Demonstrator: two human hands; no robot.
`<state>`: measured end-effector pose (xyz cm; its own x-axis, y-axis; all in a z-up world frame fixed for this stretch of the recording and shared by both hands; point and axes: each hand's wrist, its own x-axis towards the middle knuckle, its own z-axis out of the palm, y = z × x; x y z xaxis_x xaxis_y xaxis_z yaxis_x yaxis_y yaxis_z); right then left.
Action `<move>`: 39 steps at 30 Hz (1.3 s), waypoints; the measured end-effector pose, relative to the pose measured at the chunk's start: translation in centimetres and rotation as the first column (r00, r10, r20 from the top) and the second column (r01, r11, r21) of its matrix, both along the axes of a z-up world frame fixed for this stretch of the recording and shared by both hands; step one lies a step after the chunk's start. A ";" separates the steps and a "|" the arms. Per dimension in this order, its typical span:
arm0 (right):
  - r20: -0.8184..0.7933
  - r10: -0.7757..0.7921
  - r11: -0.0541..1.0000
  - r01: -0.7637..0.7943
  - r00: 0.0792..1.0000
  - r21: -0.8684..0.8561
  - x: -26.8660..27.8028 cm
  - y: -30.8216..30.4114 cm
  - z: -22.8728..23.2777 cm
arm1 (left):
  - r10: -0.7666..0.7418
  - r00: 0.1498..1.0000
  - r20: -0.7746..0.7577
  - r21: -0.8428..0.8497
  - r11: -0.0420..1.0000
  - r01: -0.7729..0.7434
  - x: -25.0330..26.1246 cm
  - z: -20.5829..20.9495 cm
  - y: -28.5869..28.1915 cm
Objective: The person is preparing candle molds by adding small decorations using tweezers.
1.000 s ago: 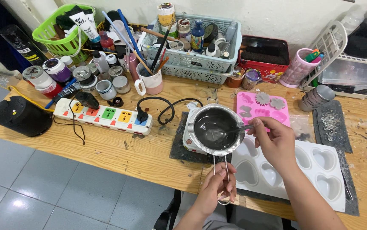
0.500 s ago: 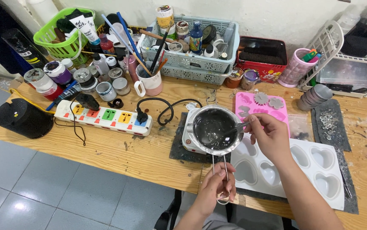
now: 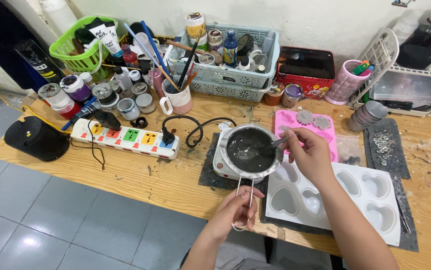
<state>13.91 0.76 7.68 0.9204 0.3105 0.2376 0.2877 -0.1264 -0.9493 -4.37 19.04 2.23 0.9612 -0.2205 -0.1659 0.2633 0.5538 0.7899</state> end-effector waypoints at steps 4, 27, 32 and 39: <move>0.007 0.021 0.999 -0.021 1.000 -0.032 0.3 0.2 -0.1 | -0.052 0.998 0.033 0.072 0.996 0.049 0.1 1.3 2.7; 0.169 -0.026 0.997 0.039 0.985 -0.071 -0.4 -0.4 2.4 | 0.354 0.918 0.177 0.620 0.685 -0.383 -0.5 3.1 8.9; 0.386 -0.014 0.987 0.074 0.922 -0.143 -2.3 -0.9 5.4 | 0.386 0.910 0.152 0.653 0.652 -0.385 -0.3 3.1 9.0; 0.754 0.173 0.945 0.109 0.634 -0.308 -2.8 -1.3 6.6 | 0.390 0.901 0.191 0.677 0.612 -0.409 -0.2 4.3 8.7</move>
